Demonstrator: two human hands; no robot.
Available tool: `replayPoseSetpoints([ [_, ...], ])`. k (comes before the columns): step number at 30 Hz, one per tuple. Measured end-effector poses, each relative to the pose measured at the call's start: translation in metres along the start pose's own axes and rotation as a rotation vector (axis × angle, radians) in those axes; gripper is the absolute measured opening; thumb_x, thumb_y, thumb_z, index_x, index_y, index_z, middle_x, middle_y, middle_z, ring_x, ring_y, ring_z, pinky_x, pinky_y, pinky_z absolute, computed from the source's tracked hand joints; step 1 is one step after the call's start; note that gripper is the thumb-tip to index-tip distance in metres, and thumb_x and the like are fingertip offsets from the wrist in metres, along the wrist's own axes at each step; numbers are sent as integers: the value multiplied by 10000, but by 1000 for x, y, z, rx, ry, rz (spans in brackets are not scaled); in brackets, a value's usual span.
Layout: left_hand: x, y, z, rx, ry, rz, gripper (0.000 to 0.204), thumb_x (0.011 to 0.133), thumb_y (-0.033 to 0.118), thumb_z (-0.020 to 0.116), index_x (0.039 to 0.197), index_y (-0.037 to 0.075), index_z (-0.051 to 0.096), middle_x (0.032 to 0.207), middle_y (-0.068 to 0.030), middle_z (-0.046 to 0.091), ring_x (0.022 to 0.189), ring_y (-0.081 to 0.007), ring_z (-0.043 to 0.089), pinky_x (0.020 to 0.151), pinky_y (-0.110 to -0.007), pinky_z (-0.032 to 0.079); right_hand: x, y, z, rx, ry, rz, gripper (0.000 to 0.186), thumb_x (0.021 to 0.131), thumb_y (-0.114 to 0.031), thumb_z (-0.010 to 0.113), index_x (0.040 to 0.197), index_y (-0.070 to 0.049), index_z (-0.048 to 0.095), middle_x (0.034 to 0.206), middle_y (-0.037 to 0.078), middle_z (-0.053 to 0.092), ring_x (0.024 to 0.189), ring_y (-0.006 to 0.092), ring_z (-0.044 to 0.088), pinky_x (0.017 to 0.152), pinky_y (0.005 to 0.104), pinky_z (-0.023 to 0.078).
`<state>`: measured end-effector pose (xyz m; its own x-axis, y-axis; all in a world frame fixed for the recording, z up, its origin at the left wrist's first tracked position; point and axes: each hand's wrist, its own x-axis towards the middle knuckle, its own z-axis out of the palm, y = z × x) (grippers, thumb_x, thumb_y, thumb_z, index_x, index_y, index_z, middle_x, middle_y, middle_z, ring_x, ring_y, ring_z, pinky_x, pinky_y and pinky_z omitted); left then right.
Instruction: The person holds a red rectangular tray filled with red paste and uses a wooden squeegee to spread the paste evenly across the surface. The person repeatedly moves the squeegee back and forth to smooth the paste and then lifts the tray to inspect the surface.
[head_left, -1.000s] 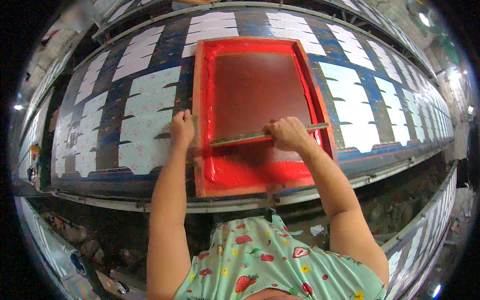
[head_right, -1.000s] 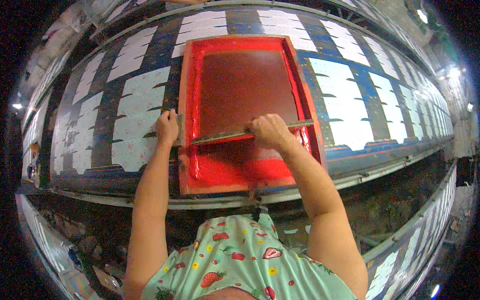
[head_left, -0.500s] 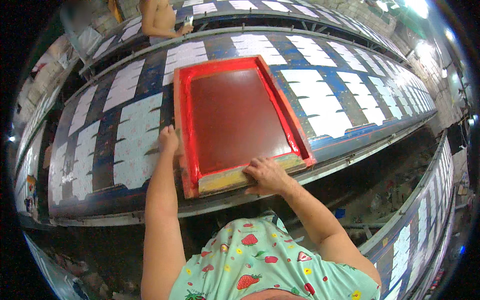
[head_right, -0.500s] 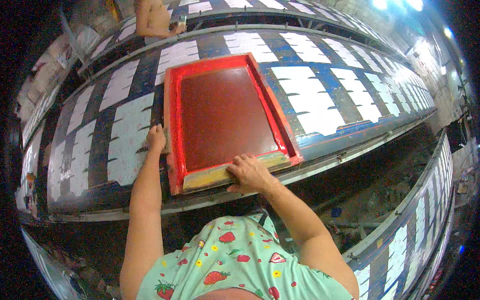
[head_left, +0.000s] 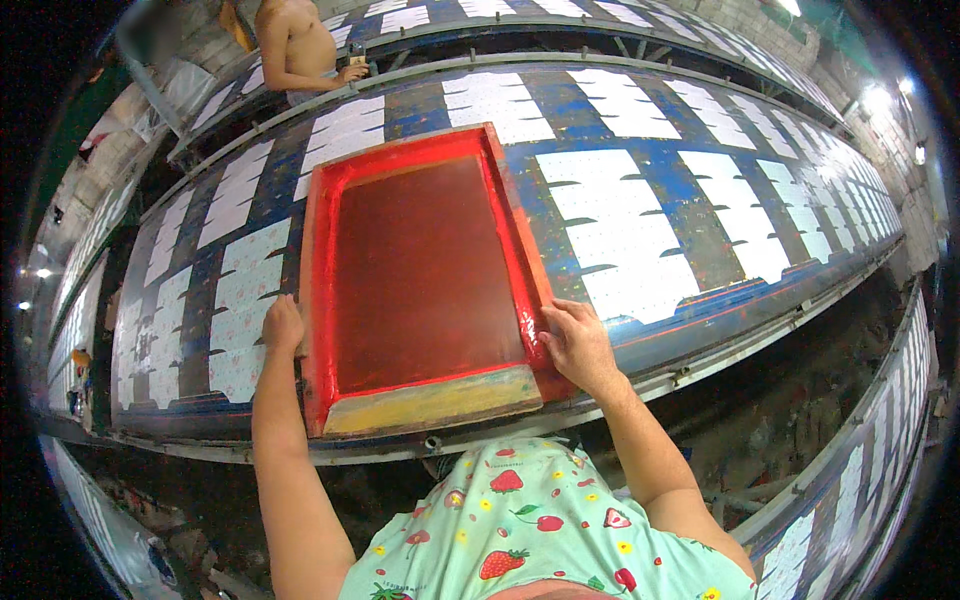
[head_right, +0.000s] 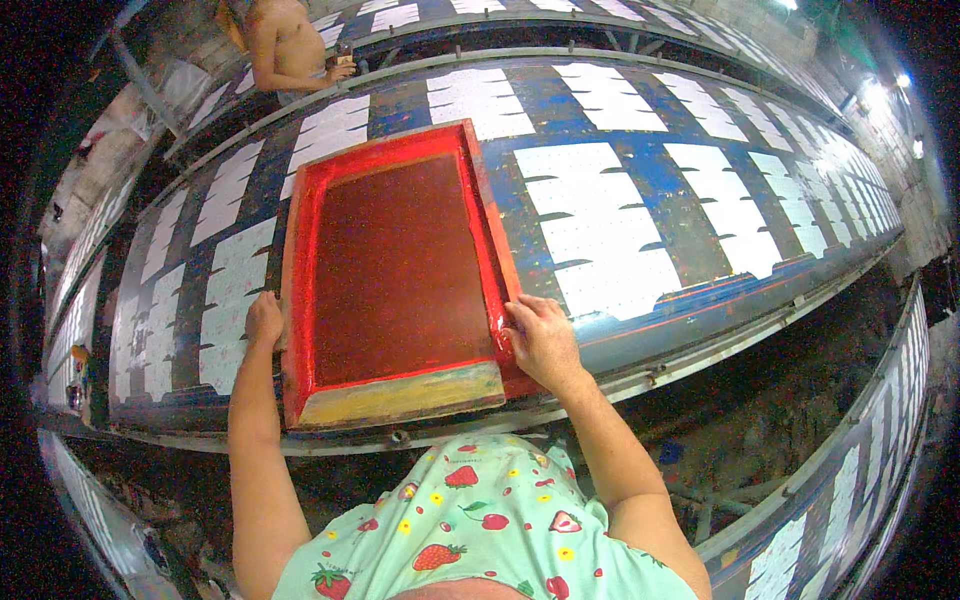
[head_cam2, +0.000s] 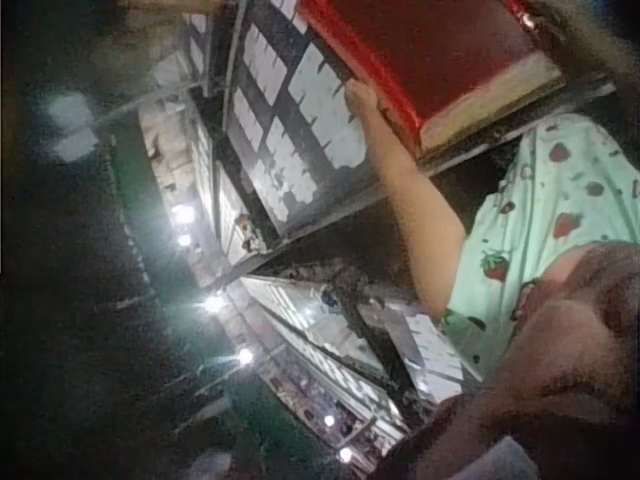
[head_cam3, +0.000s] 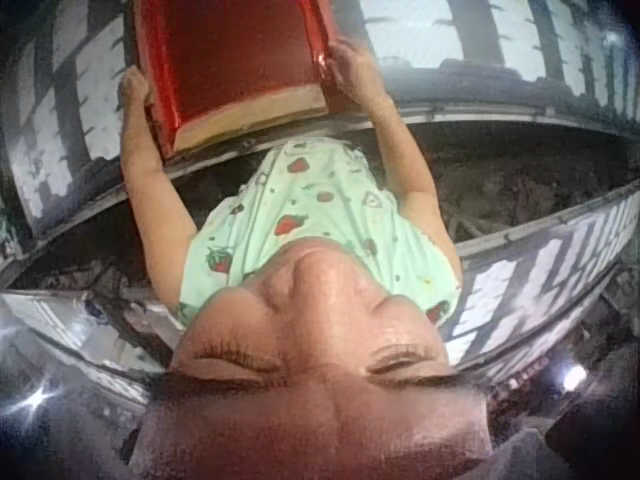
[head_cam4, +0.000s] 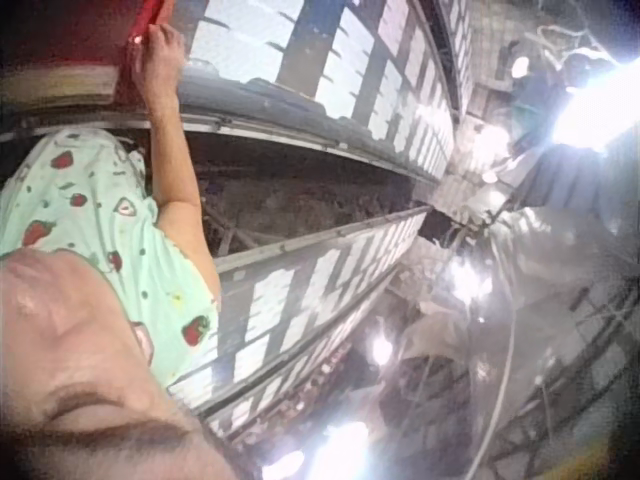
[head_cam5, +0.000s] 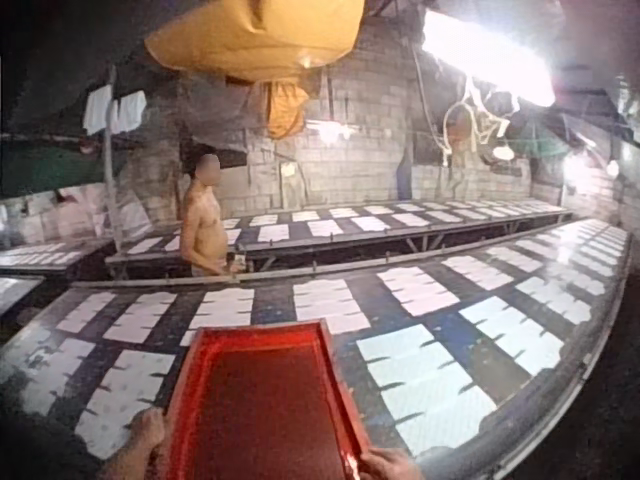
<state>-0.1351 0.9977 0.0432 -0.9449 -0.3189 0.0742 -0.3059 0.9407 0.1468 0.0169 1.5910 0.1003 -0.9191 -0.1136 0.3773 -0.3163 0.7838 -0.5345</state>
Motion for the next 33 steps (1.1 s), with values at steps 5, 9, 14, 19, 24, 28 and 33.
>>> replayPoseSetpoints([
  [5, 14, -8, 24, -81, -26, -75, 507, 1194, 367, 426, 1297, -17, 741, 1316, -307, 754, 1257, -495, 708, 1063, -589, 550, 2, 29, 11, 22, -135, 216, 678, 880, -195, 902, 1499, -63, 657, 1378, 229, 724, 1296, 442, 670, 1101, 518, 562],
  [9, 26, -37, 49, -263, -22, -144, 640, 1199, 458, 392, 1283, -55, 765, 1315, -302, 767, 1274, -483, 711, 1101, -559, 531, 5, 29, 21, 79, -212, 367, 751, 858, -174, 898, 1547, -83, 613, 1298, 219, 726, 1226, 436, 691, 1030, 521, 590],
  [14, 27, -44, 58, -403, -41, -315, 922, 1149, 713, 368, 1291, -97, 784, 1310, -338, 770, 1306, -504, 706, 1130, -570, 512, 10, 20, 32, -47, -106, 264, 735, 831, -75, 846, 1532, -124, 628, 1167, 187, 719, 1102, 433, 705, 951, 525, 595],
  [19, 25, -42, 51, -568, -167, -490, 1088, 1106, 830, 340, 1432, -153, 672, 1446, -388, 685, 1391, -520, 646, 1166, -562, 490, 14, 14, 39, -22, -33, 307, 565, 826, -19, 751, 1376, -144, 745, 1033, 160, 694, 992, 416, 704, 877, 519, 582],
  [24, 24, -42, 43, -726, -221, -573, 1199, 1043, 928, 359, 1513, -150, 595, 1473, -286, 681, 1362, -433, 666, 1184, -517, 484, 21, 4, 30, 35, 9, 343, 410, 814, 3, 734, 1197, -115, 819, 966, 136, 705, 909, 371, 707, 817, 487, 580],
  [28, 29, -38, 22, -1009, -307, -555, 1207, 1026, 946, 372, 1487, -142, 618, 1448, -260, 703, 1368, -390, 670, 1181, -483, 497, 32, -1, 8, 56, 29, 273, 377, 806, 1, 737, 1150, -125, 830, 996, 142, 719, 936, 377, 715, 836, 493, 593],
  [33, 31, -4, -3, -1231, -380, -479, 1106, 1015, 955, 394, 1318, -56, 724, 1340, -207, 738, 1234, -349, 709, 1074, -460, 542, 47, 27, -27, 43, 56, 223, 344, 835, 7, 724, 1129, -125, 843, 963, 135, 714, 897, 361, 723, 813, 479, 593],
])
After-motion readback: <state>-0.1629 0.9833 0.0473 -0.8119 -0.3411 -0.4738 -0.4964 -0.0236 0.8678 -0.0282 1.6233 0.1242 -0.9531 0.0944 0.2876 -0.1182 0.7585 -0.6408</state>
